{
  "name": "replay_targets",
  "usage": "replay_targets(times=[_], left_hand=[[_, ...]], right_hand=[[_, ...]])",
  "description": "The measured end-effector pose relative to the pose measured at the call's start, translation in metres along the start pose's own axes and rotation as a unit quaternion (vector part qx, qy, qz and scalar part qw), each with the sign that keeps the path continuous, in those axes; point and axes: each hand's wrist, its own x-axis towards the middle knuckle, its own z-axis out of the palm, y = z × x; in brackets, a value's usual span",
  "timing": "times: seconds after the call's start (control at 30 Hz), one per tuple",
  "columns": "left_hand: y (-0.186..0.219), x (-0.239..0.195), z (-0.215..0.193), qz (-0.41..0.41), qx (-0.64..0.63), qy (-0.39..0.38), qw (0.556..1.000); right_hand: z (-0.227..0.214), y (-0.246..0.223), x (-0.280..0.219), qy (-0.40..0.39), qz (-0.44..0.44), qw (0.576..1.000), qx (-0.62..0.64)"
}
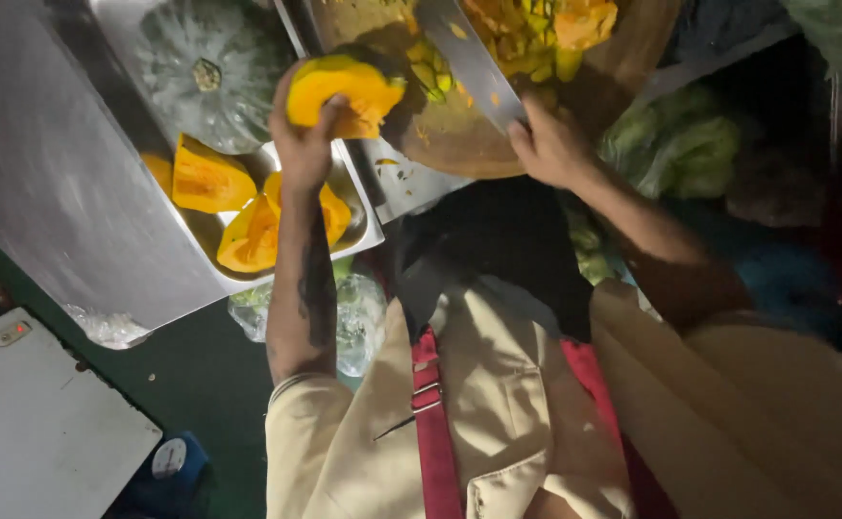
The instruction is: The person uses a large cleaver to chop a piece of pumpkin on a wooden cutting board. They first slice the pumpkin into smaller chunks and then dice them into smaller pieces, which accumulate on the board.
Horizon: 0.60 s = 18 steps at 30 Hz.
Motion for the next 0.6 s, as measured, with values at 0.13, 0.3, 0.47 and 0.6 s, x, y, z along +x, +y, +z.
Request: replay_targets(times=[0.13, 0.3, 0.47, 0.6], left_hand=[[0.023, -0.011, -0.017, 0.017, -0.035, 0.038, 0.999], [0.056, -0.014, -0.017, 0.077, -0.033, 0.041, 0.996], [0.063, -0.026, -0.015, 0.028, -0.024, 0.098, 0.995], [0.084, -0.032, -0.015, 0.016, 0.005, 0.109, 0.994]], right_hand=[[0.023, 0.022, -0.016, -0.045, -0.052, 0.998, -0.015], [0.045, 0.001, 0.007, -0.152, -0.064, 0.986, 0.003], [0.044, 0.010, 0.073, -0.124, 0.047, 0.990, 0.040], [0.051, 0.016, 0.091, -0.068, 0.020, 0.997, 0.042]])
